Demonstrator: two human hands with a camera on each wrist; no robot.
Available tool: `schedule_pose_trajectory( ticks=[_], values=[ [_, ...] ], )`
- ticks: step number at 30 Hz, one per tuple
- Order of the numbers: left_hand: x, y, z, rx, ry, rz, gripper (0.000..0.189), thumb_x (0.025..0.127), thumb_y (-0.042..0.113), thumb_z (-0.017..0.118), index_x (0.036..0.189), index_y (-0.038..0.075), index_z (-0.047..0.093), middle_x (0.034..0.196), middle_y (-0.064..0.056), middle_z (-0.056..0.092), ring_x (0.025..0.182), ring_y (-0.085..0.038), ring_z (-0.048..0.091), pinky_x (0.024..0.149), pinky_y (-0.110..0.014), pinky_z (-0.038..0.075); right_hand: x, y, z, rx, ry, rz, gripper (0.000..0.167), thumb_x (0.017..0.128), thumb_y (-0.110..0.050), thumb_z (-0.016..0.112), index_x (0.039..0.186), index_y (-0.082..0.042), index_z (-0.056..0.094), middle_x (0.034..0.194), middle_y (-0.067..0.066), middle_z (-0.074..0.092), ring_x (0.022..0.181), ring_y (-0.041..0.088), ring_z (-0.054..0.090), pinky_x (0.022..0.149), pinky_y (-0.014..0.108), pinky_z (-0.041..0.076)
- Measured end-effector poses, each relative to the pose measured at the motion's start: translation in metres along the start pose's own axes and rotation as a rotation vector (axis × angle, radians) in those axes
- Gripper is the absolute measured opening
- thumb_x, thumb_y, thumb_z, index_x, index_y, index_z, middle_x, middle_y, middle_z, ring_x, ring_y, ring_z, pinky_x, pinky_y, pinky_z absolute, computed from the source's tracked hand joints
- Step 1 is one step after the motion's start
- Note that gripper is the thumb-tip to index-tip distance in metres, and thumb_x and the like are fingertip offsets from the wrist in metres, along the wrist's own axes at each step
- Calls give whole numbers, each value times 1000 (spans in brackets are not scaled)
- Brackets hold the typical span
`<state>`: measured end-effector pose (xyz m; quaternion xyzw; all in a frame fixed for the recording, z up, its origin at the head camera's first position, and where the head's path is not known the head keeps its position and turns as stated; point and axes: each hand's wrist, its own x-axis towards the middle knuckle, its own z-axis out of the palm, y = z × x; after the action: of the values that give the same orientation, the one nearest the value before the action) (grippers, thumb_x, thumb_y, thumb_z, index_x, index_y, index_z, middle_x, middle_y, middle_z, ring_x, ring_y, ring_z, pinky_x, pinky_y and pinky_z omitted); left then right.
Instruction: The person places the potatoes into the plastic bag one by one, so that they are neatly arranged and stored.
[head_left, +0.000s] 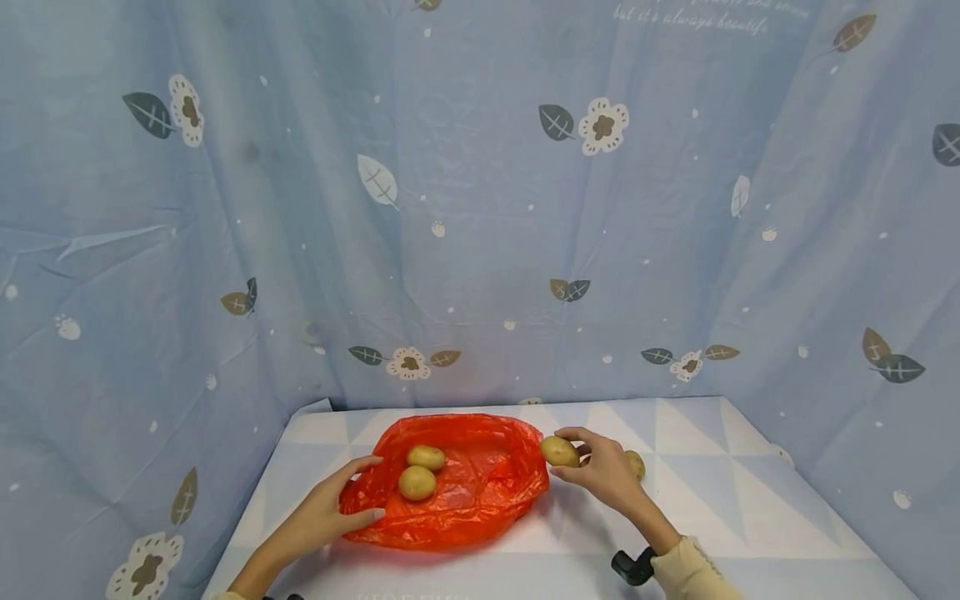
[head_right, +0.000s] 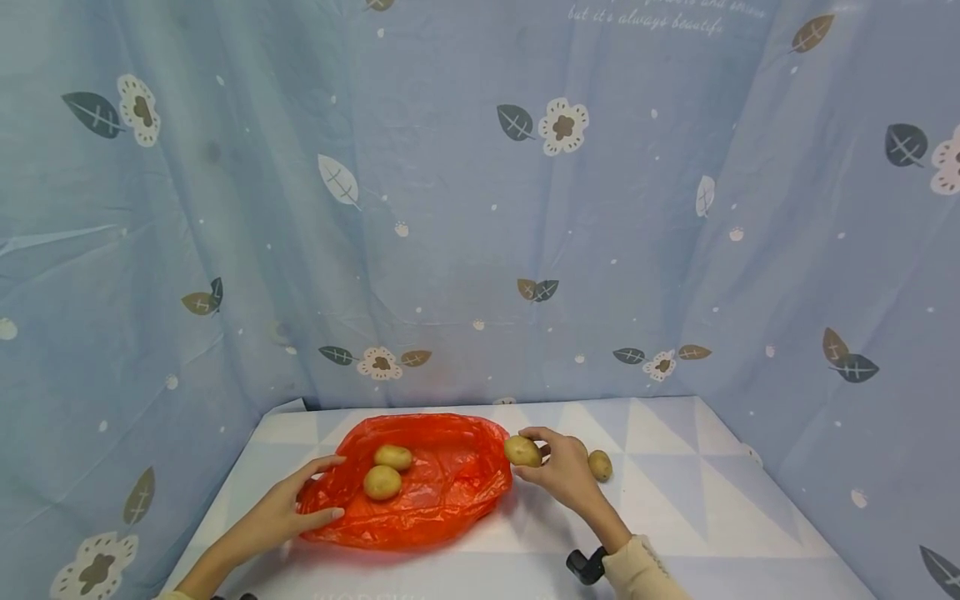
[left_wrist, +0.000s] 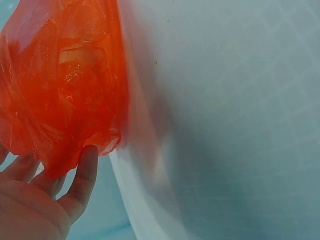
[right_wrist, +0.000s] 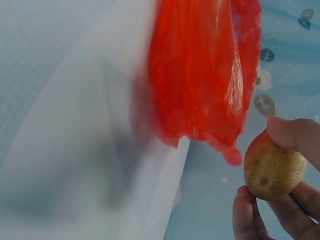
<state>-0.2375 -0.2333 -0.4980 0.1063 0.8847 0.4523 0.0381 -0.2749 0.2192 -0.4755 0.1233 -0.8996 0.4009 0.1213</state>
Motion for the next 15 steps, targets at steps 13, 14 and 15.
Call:
schedule_pose_trajectory(
  ticks=[13,14,15],
  values=[
    [0,0,0,-2,-4,7,75,83,34,87,148,21,50,148,-14,51,129,-36,53,98,-53,55,3,-19,21,44,-73,-91,53,74,-24,94,122,-16,72,113,-1,73,83,13,67,67,25,57],
    [0,0,0,-2,-6,7,76,84,34,87,148,21,50,148,-14,51,129,-36,54,97,-52,55,3,-21,23,42,-75,-101,52,74,-24,94,121,-17,72,112,-2,74,82,13,67,68,25,57],
    [1,1,0,-4,-9,6,76,84,34,87,148,21,50,149,-14,50,129,-36,54,97,-52,55,4,-22,25,36,-76,-113,52,74,-25,94,121,-17,73,111,-3,74,82,13,67,68,25,57]
  ],
)
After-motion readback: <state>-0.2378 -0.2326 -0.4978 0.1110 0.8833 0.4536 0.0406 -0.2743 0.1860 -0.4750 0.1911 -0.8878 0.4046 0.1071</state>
